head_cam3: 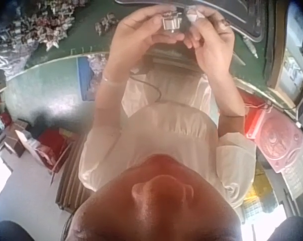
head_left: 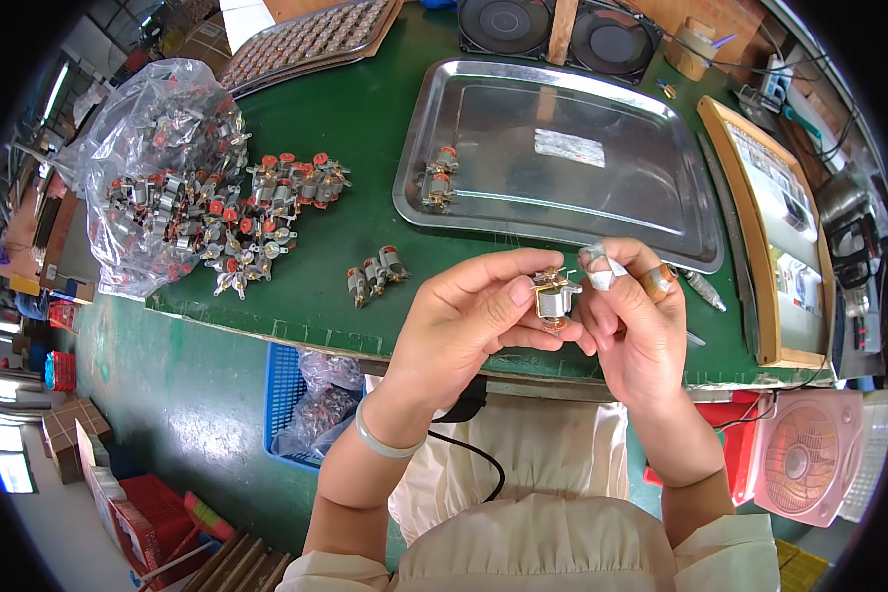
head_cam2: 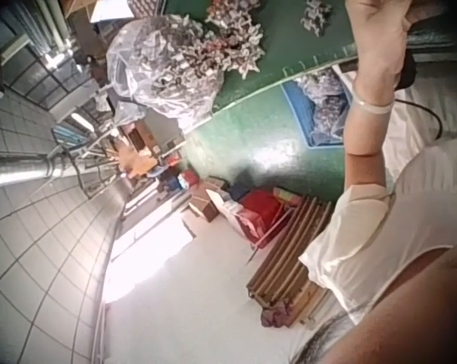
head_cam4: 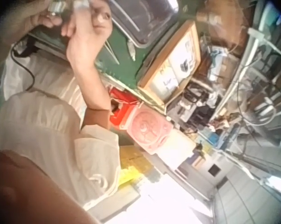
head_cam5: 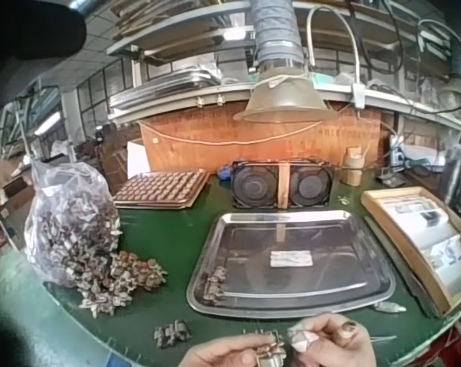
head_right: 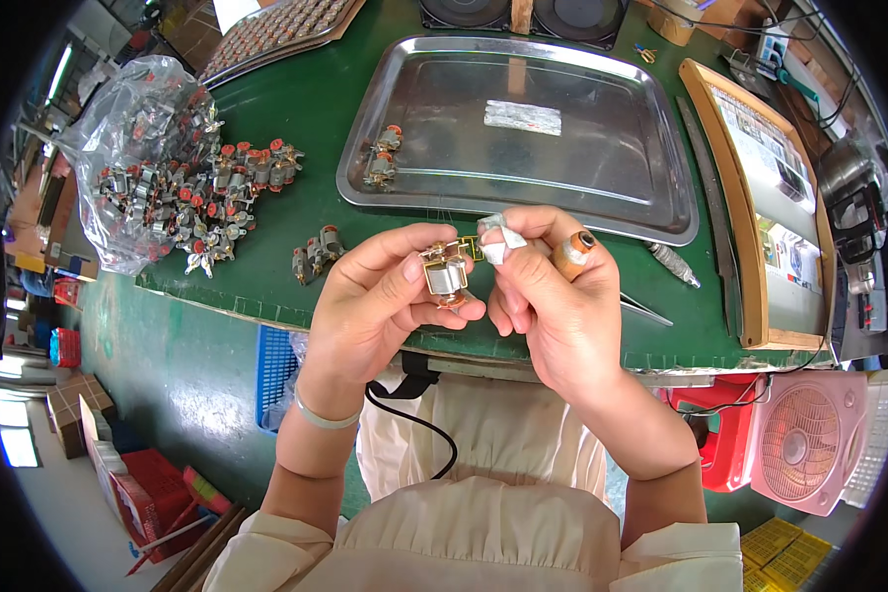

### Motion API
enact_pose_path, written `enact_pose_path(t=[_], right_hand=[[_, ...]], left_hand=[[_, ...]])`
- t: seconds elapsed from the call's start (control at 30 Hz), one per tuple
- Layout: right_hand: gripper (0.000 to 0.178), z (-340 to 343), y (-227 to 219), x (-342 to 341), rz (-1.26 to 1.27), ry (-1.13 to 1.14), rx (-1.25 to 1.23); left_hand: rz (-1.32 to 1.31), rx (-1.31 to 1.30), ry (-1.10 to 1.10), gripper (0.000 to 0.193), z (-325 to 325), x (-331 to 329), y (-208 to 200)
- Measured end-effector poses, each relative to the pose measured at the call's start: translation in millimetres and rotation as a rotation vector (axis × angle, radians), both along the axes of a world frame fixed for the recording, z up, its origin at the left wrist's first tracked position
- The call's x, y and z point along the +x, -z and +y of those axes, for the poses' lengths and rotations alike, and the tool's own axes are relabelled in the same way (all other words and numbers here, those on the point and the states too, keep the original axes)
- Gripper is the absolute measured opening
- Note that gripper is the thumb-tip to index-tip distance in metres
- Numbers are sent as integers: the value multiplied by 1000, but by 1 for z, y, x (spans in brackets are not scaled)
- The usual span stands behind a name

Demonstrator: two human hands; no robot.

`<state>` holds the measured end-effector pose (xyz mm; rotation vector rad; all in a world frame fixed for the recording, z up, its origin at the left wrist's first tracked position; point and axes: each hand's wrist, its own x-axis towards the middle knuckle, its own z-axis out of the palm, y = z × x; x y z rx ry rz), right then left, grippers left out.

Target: The person is assembling small electronic components onto a base using tools.

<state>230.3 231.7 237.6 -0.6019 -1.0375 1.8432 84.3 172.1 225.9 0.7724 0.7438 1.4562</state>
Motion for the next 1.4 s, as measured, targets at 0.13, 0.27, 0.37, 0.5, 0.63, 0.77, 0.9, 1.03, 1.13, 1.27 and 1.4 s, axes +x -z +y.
enact_pose_path(t=[0.13,0.27,0.37,0.5,0.63,0.77,0.9,1.03,1.13,1.27,1.4], right_hand=[[15,-3,4,0,27,16,0],[16,-4,6,1,30,30,-8],[15,-5,5,3,25,46,-12],[18,-1,6,8,1,32,-20],[28,-3,5,13,-137,-16,-7],[27,-12,1,10,-150,-230,-39],[18,-14,-1,4,-149,-231,-103],[17,-14,5,1,-46,-244,-139],[16,-16,6,-4,-9,-202,-105],[16,-22,1,-13,-104,-60,6],[23,-13,4,-4,26,-259,-179]], left_hand=[[-22,-7,-4,30,0,1,-1],[-20,0,0,30,0,-1,0],[-16,6,14,30,-1,-1,1],[-22,-5,7,29,-2,-1,-1],[-45,-29,-51,25,-2,-1,0],[-59,-26,-49,22,0,0,1],[167,114,-176,19,0,4,4],[238,221,-335,16,0,11,6],[272,289,-422,15,2,16,8],[326,318,-499,15,4,20,8],[313,309,-492,15,3,17,7]])
